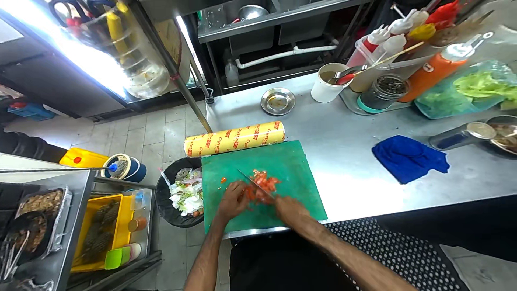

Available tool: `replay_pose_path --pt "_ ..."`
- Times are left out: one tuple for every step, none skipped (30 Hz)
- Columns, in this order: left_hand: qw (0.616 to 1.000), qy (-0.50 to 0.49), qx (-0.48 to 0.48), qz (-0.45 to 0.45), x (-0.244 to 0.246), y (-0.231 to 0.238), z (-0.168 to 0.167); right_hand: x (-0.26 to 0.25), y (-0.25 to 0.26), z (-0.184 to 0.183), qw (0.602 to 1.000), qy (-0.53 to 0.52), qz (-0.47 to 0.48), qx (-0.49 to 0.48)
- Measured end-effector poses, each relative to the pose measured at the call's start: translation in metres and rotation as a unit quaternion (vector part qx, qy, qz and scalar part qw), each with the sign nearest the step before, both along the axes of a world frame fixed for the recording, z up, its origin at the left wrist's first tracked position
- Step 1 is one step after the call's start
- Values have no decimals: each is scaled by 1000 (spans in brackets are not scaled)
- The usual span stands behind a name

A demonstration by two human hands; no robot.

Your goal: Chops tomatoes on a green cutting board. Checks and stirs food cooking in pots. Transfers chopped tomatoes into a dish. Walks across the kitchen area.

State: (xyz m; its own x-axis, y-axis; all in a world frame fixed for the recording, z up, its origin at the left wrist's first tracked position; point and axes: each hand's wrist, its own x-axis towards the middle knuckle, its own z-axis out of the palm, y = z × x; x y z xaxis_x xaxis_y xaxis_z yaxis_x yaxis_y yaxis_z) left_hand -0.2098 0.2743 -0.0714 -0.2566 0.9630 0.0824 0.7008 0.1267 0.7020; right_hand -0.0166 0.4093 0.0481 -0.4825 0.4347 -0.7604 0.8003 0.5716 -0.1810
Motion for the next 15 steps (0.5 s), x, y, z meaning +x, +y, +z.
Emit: replay_pose_path --pt "999 4 -22 -23 -4 -3 1 3 2 12 1000 1 2 -1" --pt "998 14 -41 -40 -7 -3 1 7 3 20 1000 6 2 2" --pt "997 28 -54 -47 -9 -3 -1 9 5 24 1000 11 -2 5" --pt "997 41 -58 -44 -9 0 -3 11 8 25 1000 17 -11 8" --pt "997 52 -57 -32 -8 4 -4 12 10 24 1000 20 -18 12" --pt "996 58 -59 -13 -5 7 -5 12 12 22 999 21 -20 14" --pt "996 62 -66 8 -3 12 -5 11 14 21 1000 18 -19 13" --pt "994 62 -82 27 -1 16 -3 10 14 20 1000 14 -15 13" --pt "992 57 -101 41 1 20 1 10 12 20 1000 8 -11 14" --pt "991 49 -114 52 2 23 4 9 10 20 1000 4 -7 12" --pt "991 39 -116 60 3 24 8 9 6 21 1000 -1 -3 8" --pt "992 33 -105 65 2 24 11 10 2 22 1000 -5 -2 7" --pt "994 27 -90 61 1 23 15 10 -2 21 1000 -9 -2 6" --pt "996 25 -72 50 -1 22 16 11 -6 19 1000 -15 -3 6" --pt "997 23 -62 33 -2 22 15 12 -11 13 1000 -20 -6 8"
